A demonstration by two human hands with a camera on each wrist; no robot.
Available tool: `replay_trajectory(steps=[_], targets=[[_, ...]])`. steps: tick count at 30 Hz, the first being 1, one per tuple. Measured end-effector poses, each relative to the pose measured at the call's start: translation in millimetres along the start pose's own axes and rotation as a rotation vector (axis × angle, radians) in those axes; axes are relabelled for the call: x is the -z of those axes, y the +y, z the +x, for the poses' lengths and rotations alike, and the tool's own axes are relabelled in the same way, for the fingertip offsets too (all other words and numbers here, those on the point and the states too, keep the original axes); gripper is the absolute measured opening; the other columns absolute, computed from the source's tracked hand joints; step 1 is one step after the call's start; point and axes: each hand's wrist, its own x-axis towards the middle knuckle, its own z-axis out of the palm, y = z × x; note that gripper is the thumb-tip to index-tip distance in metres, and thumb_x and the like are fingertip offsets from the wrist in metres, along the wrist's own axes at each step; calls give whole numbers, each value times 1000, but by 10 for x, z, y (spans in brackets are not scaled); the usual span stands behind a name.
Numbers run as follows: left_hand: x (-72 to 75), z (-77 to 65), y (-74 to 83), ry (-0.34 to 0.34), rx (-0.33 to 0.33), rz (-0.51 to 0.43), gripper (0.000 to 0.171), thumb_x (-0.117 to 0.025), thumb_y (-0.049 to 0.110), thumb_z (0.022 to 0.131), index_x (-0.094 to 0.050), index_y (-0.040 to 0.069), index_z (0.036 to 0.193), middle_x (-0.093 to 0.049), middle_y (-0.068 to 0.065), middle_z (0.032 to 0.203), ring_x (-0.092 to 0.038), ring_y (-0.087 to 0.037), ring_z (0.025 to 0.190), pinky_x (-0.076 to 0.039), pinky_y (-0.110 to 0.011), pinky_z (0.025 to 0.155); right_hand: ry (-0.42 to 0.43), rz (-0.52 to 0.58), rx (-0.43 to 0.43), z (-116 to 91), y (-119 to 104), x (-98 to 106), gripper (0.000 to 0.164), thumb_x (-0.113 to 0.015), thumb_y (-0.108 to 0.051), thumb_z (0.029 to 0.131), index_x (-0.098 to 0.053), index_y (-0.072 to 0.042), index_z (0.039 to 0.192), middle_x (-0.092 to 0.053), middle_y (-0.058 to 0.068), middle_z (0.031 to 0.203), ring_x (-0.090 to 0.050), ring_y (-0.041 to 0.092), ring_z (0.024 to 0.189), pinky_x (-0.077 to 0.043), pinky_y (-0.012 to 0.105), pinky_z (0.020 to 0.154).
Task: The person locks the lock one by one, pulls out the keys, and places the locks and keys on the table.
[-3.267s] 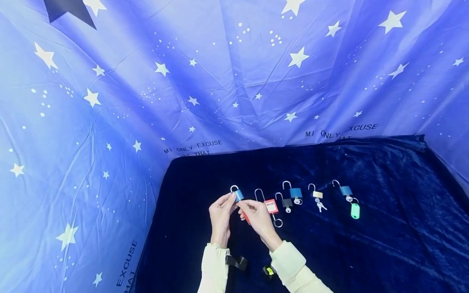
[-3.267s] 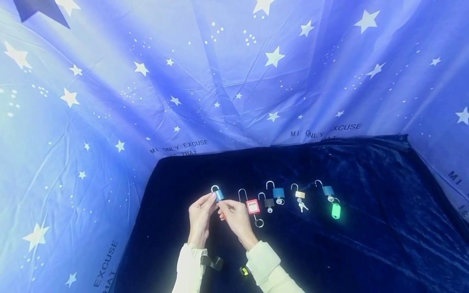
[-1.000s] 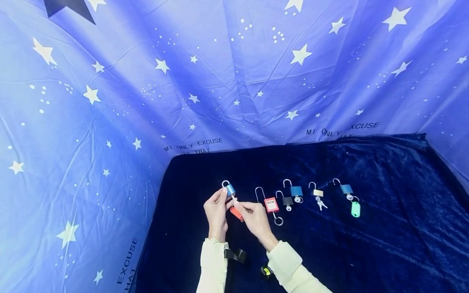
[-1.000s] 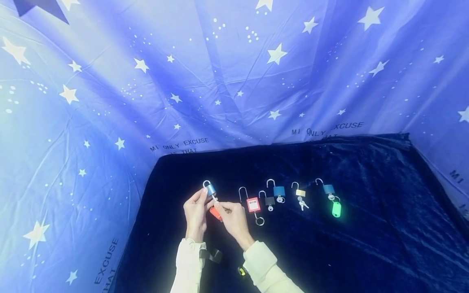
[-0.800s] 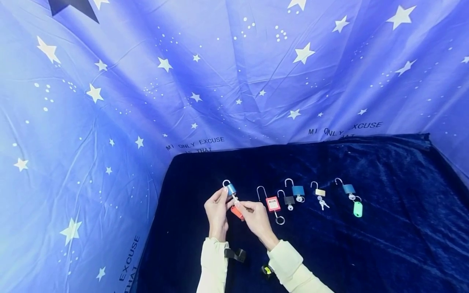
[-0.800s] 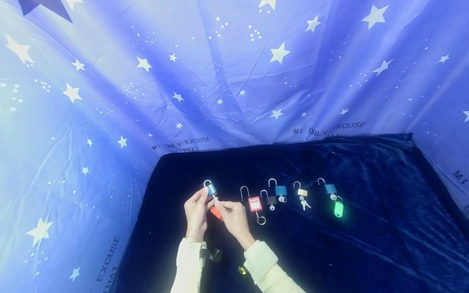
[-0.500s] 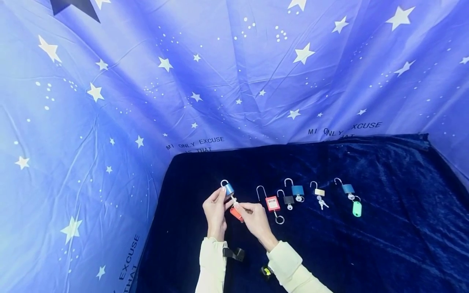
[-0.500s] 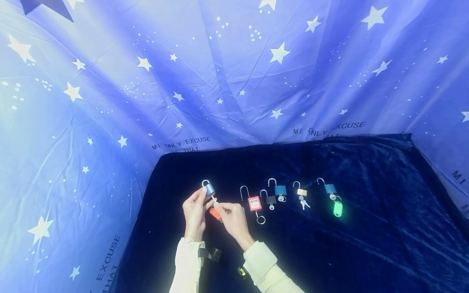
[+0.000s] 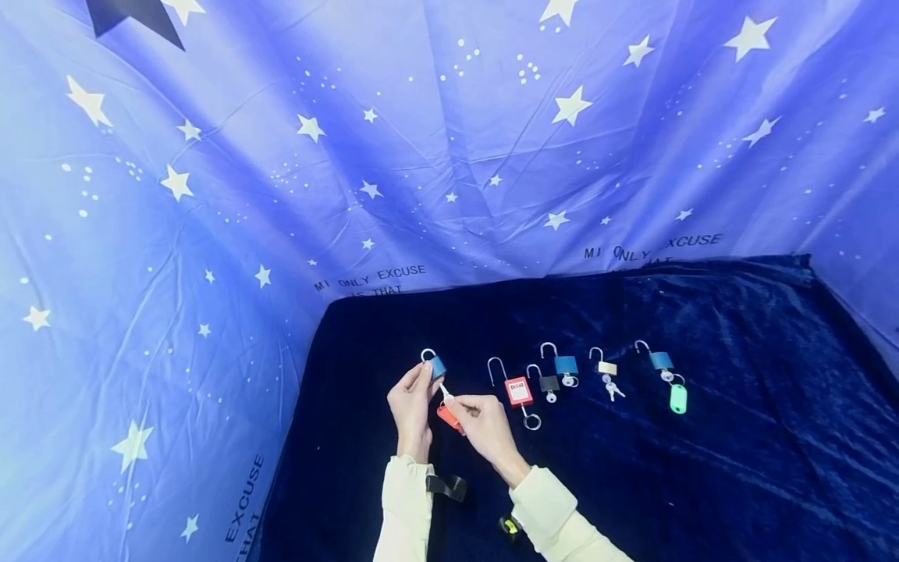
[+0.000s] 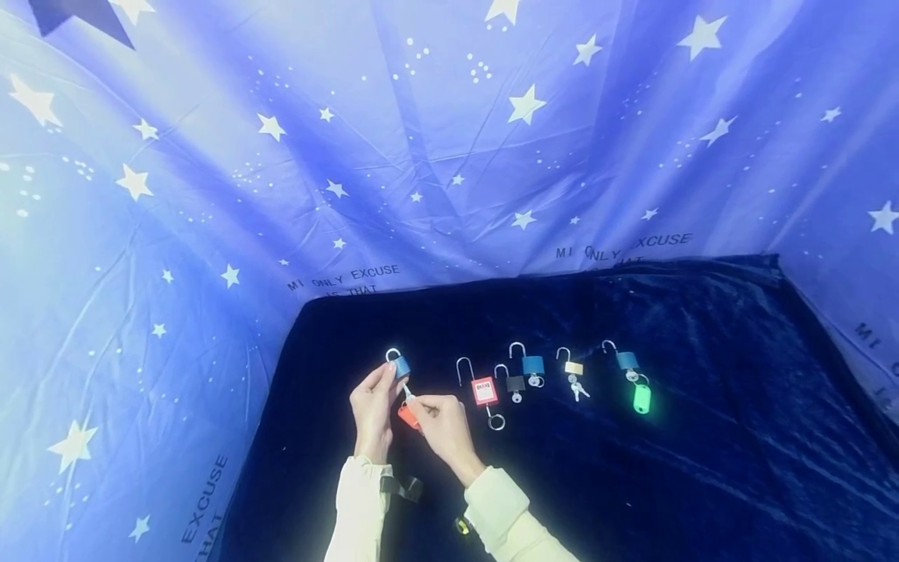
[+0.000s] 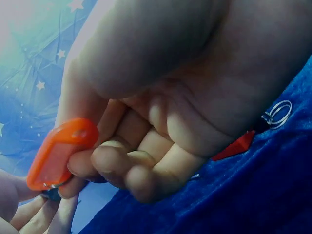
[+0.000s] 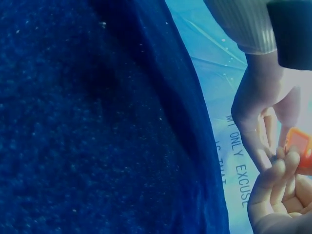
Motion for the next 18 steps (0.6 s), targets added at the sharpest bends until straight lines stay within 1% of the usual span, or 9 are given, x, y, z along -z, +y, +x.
replay_trajectory(steps=[5,10,14,18], targets=[[9,30,-29,-6,0,19,35,-72,8,90,-64,-15,116,-69,-30,106,-74,-12,73,-60,-24,73,-11,-8,2,-14,19,-15,14,-70,-16,92,-78,-5,93,-70,3,65,-57,6,52,-48,20,50],[9,52,-39,-8,16,26,33,-73,7,89,-65,-14,114,-72,-27,103,-74,-12,74,-60,-25,73,-22,-54,-2,-10,62,-16,15,-70,-18,92,-79,-6,92,-68,1,64,-56,6,51,-47,20,49],[15,64,-50,-23,29,48,33,-73,8,89,-65,-13,113,-72,-25,102,-74,-14,77,-60,-26,75,-31,-81,-11,-13,105,-10,15,-70,-19,92,-79,-7,92,-68,0,64,-55,5,51,-45,20,48],[27,72,-71,-53,32,73,31,-72,5,89,-65,-14,112,-73,-25,100,-74,-15,77,-60,-28,75,-42,-103,-17,-22,143,-7,15,-70,-20,92,-79,-7,90,-67,-1,64,-54,4,51,-43,20,48]])
